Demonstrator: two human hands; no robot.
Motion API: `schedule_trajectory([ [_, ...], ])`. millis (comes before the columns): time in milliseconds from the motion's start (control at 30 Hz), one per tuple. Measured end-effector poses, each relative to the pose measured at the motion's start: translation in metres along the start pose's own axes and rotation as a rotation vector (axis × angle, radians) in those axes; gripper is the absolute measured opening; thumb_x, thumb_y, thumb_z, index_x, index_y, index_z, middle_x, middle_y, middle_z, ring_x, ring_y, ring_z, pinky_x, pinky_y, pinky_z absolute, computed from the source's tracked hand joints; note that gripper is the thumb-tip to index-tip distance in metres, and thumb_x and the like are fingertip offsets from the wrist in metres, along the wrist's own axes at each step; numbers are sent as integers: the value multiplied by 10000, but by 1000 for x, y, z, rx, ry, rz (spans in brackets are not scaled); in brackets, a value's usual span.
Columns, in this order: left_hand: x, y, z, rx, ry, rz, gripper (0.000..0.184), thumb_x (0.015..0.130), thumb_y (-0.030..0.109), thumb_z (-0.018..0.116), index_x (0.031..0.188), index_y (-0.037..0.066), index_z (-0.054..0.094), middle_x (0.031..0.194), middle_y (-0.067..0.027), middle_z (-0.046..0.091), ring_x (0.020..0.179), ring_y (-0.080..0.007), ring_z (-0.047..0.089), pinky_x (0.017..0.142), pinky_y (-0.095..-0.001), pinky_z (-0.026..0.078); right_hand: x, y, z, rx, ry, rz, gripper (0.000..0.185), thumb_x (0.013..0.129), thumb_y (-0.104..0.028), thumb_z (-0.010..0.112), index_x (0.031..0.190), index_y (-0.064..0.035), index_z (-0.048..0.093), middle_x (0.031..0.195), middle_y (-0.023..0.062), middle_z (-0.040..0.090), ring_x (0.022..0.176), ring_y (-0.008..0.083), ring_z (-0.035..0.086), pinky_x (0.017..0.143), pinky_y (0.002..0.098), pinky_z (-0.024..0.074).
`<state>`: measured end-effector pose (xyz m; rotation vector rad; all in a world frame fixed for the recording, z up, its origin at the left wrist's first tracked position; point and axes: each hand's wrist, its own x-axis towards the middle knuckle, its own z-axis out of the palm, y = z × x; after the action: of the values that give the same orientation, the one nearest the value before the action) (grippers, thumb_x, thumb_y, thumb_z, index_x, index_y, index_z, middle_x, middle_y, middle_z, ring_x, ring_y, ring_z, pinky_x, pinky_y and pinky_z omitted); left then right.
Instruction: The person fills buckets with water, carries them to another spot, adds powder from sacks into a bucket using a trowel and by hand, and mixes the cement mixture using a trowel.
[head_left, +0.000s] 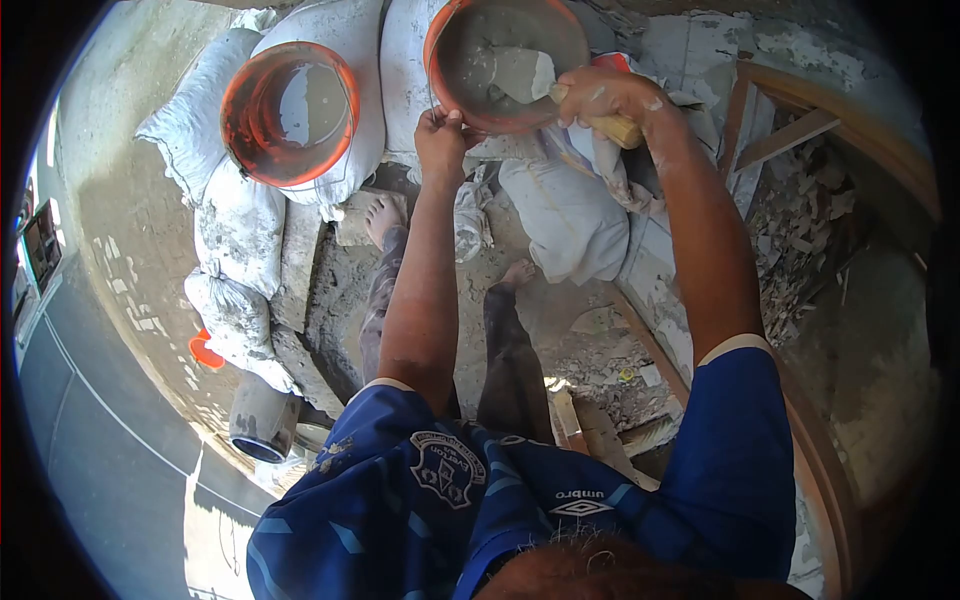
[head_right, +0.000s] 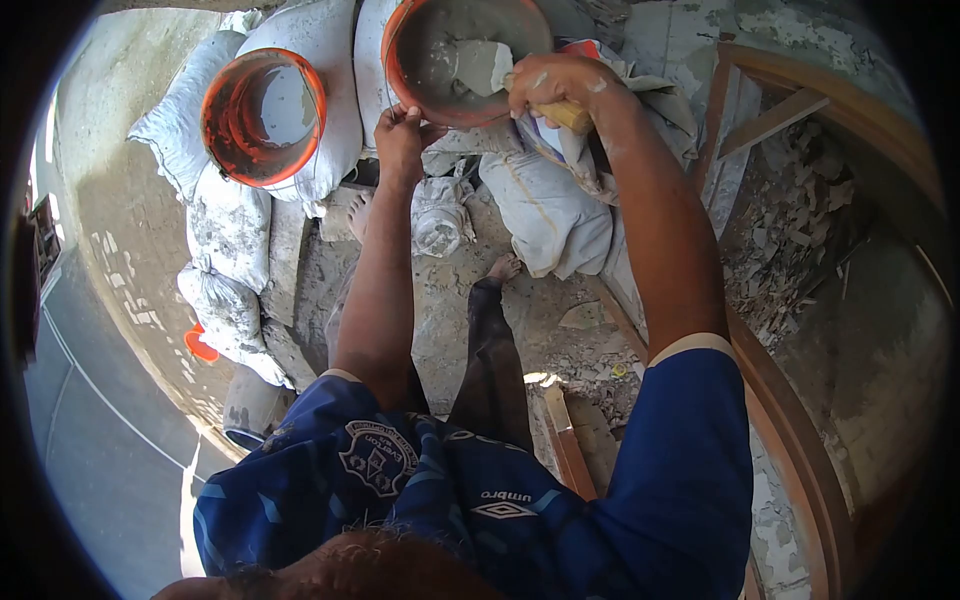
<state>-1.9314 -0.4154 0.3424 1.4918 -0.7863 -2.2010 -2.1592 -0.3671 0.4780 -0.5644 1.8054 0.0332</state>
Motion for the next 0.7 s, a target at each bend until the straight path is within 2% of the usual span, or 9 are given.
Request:
schedule_trajectory([
  [33,-1,2,0,-2,5,-1,185,987,96,531,1080,-61,500,940,-169,650,723,-248,703,686,-363,639,5,2,-7,-3,-5,-1,195,682,-105,667,810,42,682,769,165,661,616,283,653,529,409,499],
  [133,-4,6,3,-12,22,-33,149,988,70,523,1064,-52,487,875,-148,635,657,-218,677,608,-327,624,24,4,-23,-528,310,-168,283,726,-89,656,978,23,719,943,212,710,667,302,686,581,450,534],
  [233,-5,7,5,-16,12,-35,154,986,71,528,1066,-55,489,874,-147,635,655,-210,672,603,-323,623,34,-6,-14,-864,395,-106,212,727,-92,651,888,0,752,919,204,720,719,287,700,621,423,546],
  [300,-3,6,6,-9,6,-21,151,985,71,531,1060,-55,492,878,-144,636,660,-202,668,599,-318,621,77,20,-9,-910,316,-20,281,689,-125,702,936,7,727,928,191,720,815,338,710,663,419,547],
  [400,2,1,-1,17,3,-26,183,986,89,528,1092,-57,498,946,-160,645,752,-247,700,681,-360,638,87,35,-10,-1125,-144,-394,231,662,-119,707,860,0,716,880,170,710,737,324,679,639,420,539],
  [500,0,5,2,18,15,-33,184,986,89,523,1099,-54,496,939,-160,648,742,-247,700,673,-356,635,60,13,8,-798,-234,-164,251,649,-123,716,869,-14,661,845,107,664,680,294,630,620,405,524],
  [567,1,6,0,-9,18,-37,166,983,77,524,1079,-54,489,912,-151,642,704,-229,686,633,-335,627,39,1,21,-106,-178,98,179,709,-121,686,847,-11,710,715,100,645,588,234,625,520,384,482],
  [633,3,7,-5,-21,23,-37,150,981,66,524,1059,-54,481,884,-142,636,666,-211,672,593,-315,620,33,3,34,53,-178,55,192,703,-139,703,854,-22,702,712,87,625,576,204,616,510,362,481],
  [700,4,6,-6,25,-3,-53,168,984,95,523,1073,-43,491,908,-161,650,720,-248,697,662,-349,630,57,39,55,522,-210,-174,237,692,-151,728,887,-27,675,721,70,611,560,188,606,490,340,480],
])
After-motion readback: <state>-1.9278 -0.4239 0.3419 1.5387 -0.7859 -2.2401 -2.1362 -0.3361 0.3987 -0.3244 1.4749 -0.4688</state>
